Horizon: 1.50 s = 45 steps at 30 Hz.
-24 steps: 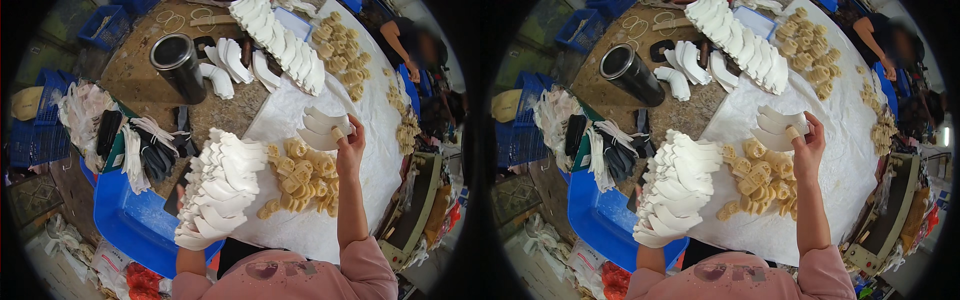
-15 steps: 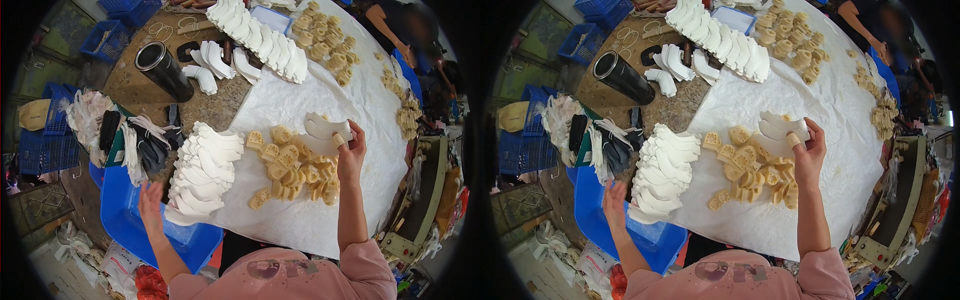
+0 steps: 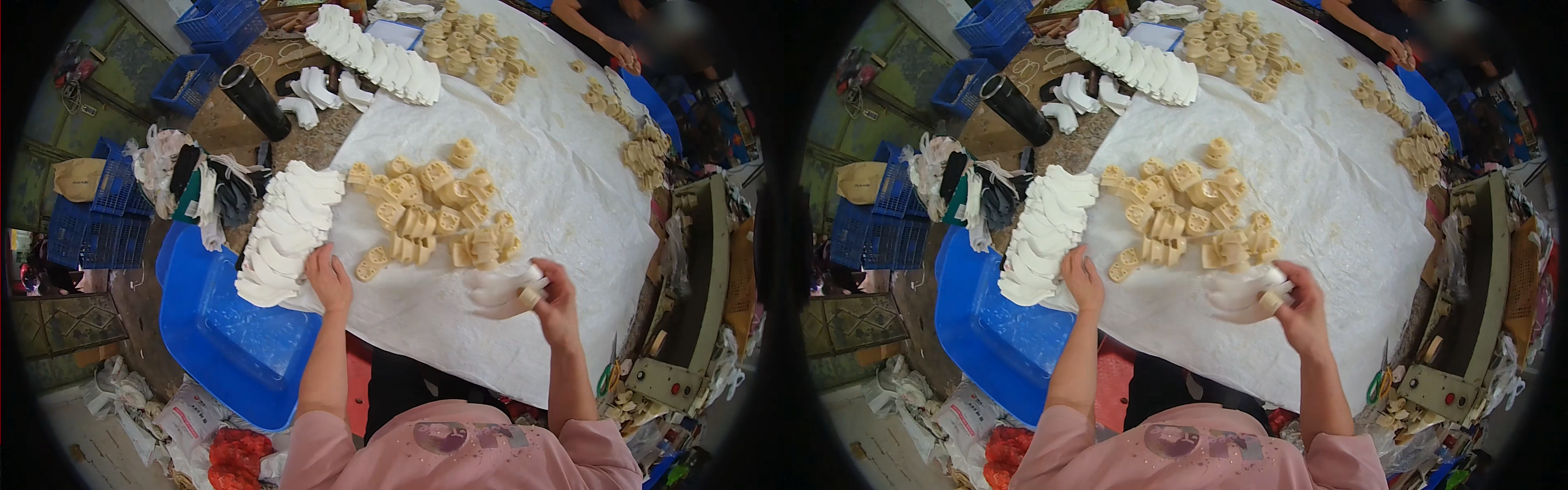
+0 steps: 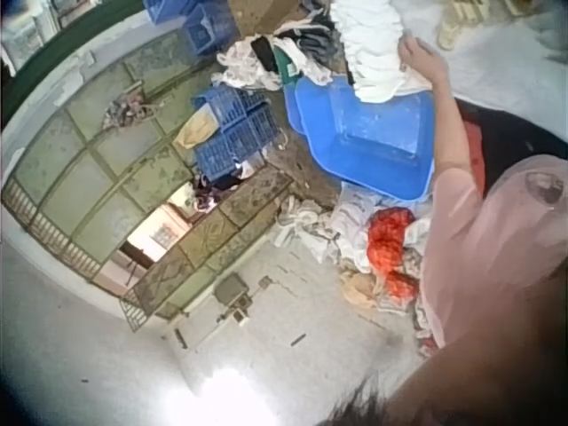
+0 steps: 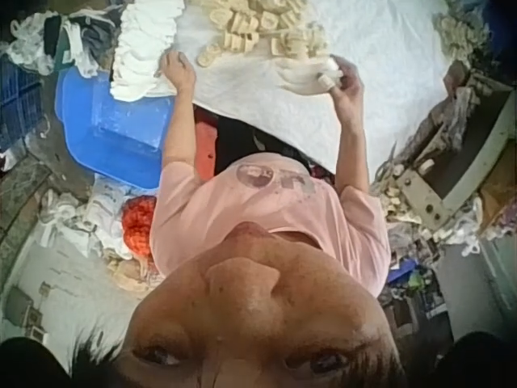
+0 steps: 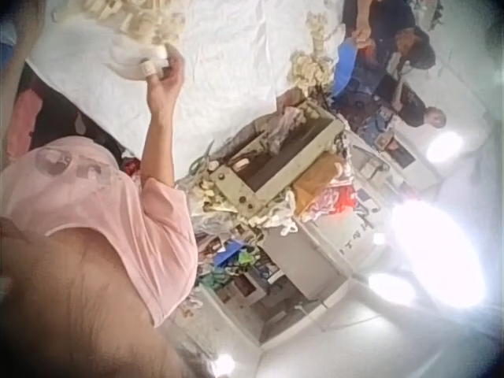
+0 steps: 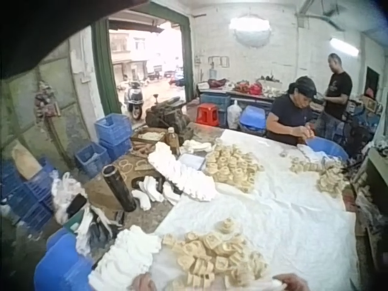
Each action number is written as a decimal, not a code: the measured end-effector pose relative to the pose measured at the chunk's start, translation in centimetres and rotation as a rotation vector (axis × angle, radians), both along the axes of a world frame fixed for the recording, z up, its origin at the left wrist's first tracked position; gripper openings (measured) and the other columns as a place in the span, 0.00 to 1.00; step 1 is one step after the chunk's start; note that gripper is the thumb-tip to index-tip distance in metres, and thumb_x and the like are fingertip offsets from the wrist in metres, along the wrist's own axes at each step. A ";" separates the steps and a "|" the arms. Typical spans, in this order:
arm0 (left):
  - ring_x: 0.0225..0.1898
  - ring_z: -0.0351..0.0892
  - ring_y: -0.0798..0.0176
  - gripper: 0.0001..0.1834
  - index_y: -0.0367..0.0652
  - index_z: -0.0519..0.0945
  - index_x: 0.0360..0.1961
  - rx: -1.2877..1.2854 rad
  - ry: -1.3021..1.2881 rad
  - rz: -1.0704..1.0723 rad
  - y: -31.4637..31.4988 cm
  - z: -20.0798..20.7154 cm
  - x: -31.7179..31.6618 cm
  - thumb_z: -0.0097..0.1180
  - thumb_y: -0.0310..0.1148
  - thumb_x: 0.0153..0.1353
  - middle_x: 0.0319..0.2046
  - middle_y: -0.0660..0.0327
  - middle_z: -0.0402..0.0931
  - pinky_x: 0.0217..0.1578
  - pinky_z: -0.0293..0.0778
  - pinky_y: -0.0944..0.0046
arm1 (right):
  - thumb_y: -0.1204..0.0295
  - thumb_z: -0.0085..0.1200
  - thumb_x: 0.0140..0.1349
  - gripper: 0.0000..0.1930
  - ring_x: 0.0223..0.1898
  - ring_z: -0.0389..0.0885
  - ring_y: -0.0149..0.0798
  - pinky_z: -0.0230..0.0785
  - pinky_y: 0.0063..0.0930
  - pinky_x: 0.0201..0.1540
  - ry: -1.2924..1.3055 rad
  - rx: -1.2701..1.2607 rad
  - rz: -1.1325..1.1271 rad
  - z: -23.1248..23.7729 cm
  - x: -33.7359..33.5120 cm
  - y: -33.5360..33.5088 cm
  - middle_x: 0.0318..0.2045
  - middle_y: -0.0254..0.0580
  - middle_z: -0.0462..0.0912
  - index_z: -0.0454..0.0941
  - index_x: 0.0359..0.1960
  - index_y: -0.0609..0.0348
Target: Manually fitting and assembling different white and tan shoe sole or heel components together on a workbench.
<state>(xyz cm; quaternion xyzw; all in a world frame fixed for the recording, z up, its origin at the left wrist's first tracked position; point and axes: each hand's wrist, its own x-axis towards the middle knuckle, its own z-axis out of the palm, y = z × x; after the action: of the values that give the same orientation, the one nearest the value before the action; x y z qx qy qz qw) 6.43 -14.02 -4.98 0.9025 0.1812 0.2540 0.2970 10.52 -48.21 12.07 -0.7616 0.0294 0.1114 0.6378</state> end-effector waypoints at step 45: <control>0.53 0.62 0.44 0.17 0.36 0.71 0.46 0.157 0.156 -0.420 0.1 0.4 -0.2 0.42 0.24 0.54 0.48 0.47 0.65 0.55 0.54 0.49 | 0.75 0.58 0.41 0.24 0.24 0.74 0.48 0.71 0.38 0.32 -0.551 -0.327 0.015 -17.5 -10.4 8.1 0.27 0.47 0.73 0.72 0.45 0.60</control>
<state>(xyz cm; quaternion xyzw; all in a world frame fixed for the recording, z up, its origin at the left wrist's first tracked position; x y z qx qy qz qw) 6.25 -13.93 -4.62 0.9576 -0.0083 0.1294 0.2572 0.14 -40.14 -5.40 -0.8556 -0.1324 -0.1005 0.4903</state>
